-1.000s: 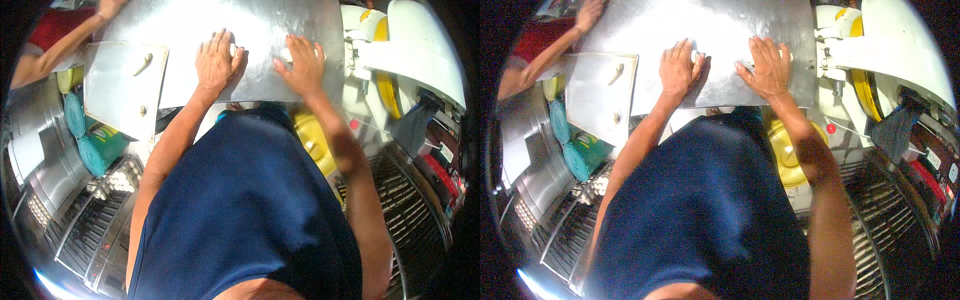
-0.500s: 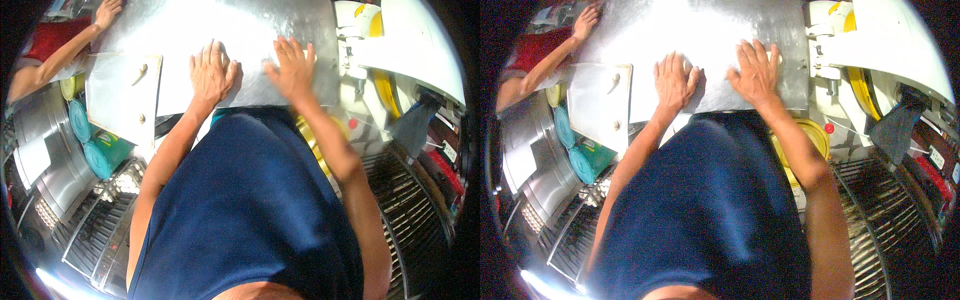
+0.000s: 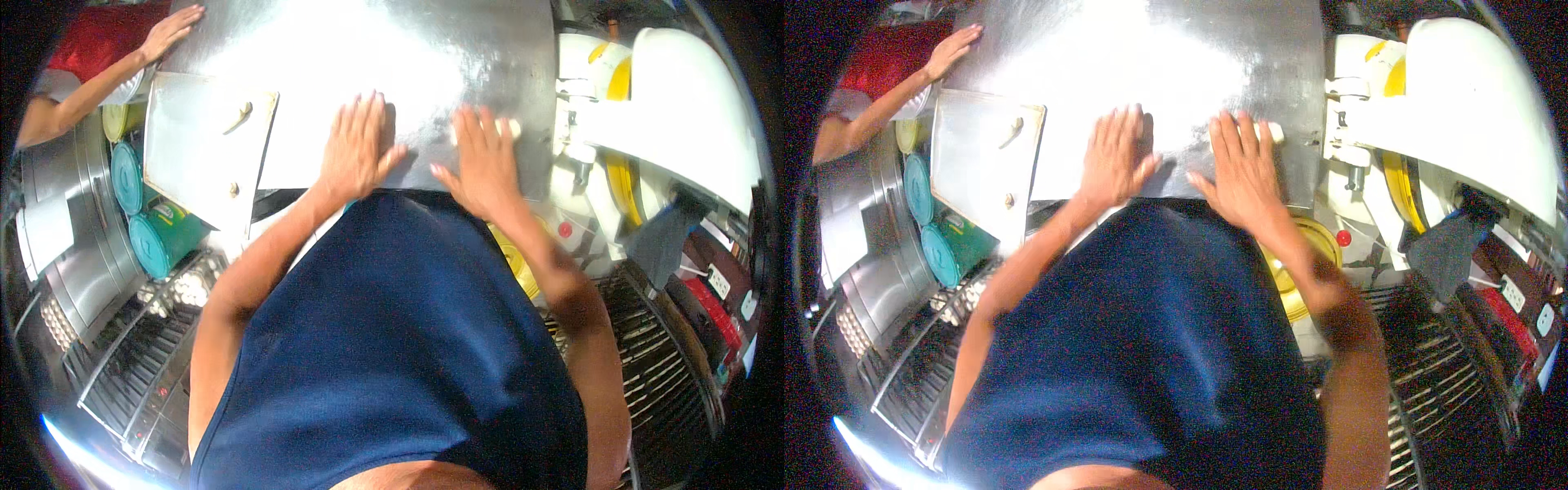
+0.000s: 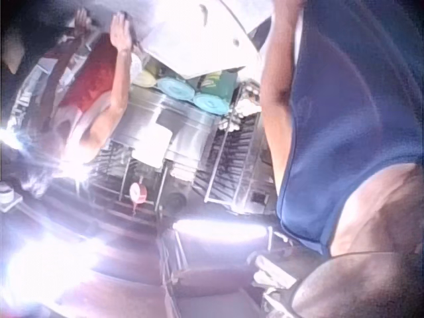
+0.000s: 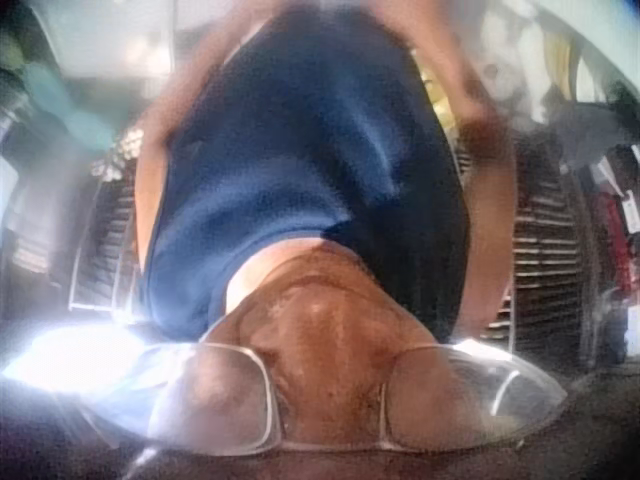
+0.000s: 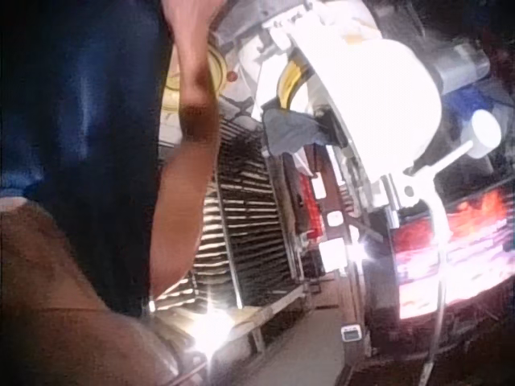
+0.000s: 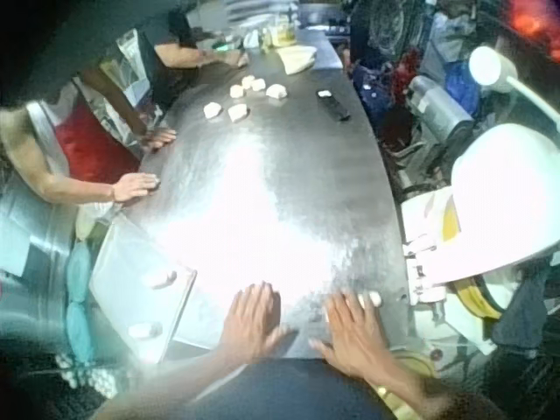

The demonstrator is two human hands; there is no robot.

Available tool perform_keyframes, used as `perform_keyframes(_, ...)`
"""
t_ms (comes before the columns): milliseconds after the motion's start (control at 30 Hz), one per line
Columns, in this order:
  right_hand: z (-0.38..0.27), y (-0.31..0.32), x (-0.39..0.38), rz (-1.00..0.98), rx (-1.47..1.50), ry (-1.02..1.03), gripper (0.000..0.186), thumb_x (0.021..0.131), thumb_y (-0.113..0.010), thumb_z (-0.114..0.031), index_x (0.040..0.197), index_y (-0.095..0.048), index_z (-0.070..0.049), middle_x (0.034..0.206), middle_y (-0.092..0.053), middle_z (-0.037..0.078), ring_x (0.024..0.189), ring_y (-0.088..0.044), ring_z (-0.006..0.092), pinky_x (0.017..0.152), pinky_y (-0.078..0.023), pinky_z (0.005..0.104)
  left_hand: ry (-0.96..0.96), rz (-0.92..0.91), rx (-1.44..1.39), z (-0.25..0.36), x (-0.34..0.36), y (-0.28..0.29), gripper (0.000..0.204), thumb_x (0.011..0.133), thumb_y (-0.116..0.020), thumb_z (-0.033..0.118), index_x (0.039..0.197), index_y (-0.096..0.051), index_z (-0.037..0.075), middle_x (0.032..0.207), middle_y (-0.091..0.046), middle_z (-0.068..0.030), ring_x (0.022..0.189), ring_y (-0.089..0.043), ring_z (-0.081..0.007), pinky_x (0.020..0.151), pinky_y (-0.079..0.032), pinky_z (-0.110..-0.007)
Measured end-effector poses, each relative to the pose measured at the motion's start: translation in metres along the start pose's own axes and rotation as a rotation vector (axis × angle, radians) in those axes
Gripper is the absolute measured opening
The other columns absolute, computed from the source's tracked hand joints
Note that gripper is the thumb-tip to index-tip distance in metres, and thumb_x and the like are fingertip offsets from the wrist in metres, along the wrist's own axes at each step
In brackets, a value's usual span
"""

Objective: The person rolls dough into individual loaves on a metal table and places the loaves onto a baking tray before sliding the tray into a rack.

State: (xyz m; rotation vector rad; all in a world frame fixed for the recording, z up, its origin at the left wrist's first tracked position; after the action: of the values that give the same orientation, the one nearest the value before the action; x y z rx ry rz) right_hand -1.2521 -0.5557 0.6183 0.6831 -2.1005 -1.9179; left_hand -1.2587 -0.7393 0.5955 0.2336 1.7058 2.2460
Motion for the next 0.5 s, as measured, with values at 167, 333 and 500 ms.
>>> perform_keyframes(167, 0.016, -0.011, 0.007, 0.08, 0.047, 0.158, 0.087, 0.098, -0.054, -0.06, 0.158, -0.033, -0.002, 0.167, -0.029, 0.017, 0.155, -0.021, 0.0379, 0.125, -0.016, 0.0564, -0.018, -0.058, -0.027, -0.006, 0.006, -0.001, 0.09, 0.098, -0.05, 0.059, 0.16, -0.023, -0.002, 0.165, -0.027, -0.0238, 0.154, -0.023, -0.0421, 0.125, -0.015, -0.058)
perform_keyframes(333, 0.06, 0.032, 0.136, 0.337, 0.1, -0.059, 0.084, 0.101, -0.048, -0.06, 0.158, -0.034, -0.001, 0.165, -0.032, 0.019, 0.153, -0.027, 0.0409, 0.125, -0.017, 0.055, 0.045, 0.479, 0.132, -0.052, 0.166, 0.074, 0.084, 0.099, -0.048, 0.058, 0.156, -0.033, -0.002, 0.165, -0.028, -0.0262, 0.155, -0.021, -0.0418, 0.125, -0.018, -0.058)
perform_keyframes(500, 0.033, -0.001, 0.069, 0.181, 0.006, 0.046, 0.081, 0.101, -0.049, -0.056, 0.155, -0.037, 0.002, 0.162, -0.037, 0.021, 0.15, -0.03, 0.0431, 0.124, -0.02, 0.0554, 0.066, 0.195, -0.097, -0.034, 0.099, 0.012, 0.086, 0.098, -0.05, 0.063, 0.146, -0.042, -0.008, 0.158, -0.033, -0.0338, 0.147, -0.032, -0.0507, 0.122, -0.024, -0.057)
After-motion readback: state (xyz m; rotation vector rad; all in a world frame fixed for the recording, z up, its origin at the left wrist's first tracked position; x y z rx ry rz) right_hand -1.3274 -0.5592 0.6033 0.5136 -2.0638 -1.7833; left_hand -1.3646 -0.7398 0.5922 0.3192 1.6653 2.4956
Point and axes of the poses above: each hand's wrist, its own x-axis towards the middle knuckle, its own y-axis out of the back of the hand, z = x × y, the point moved 9 cm from there along x, towards the middle knuckle
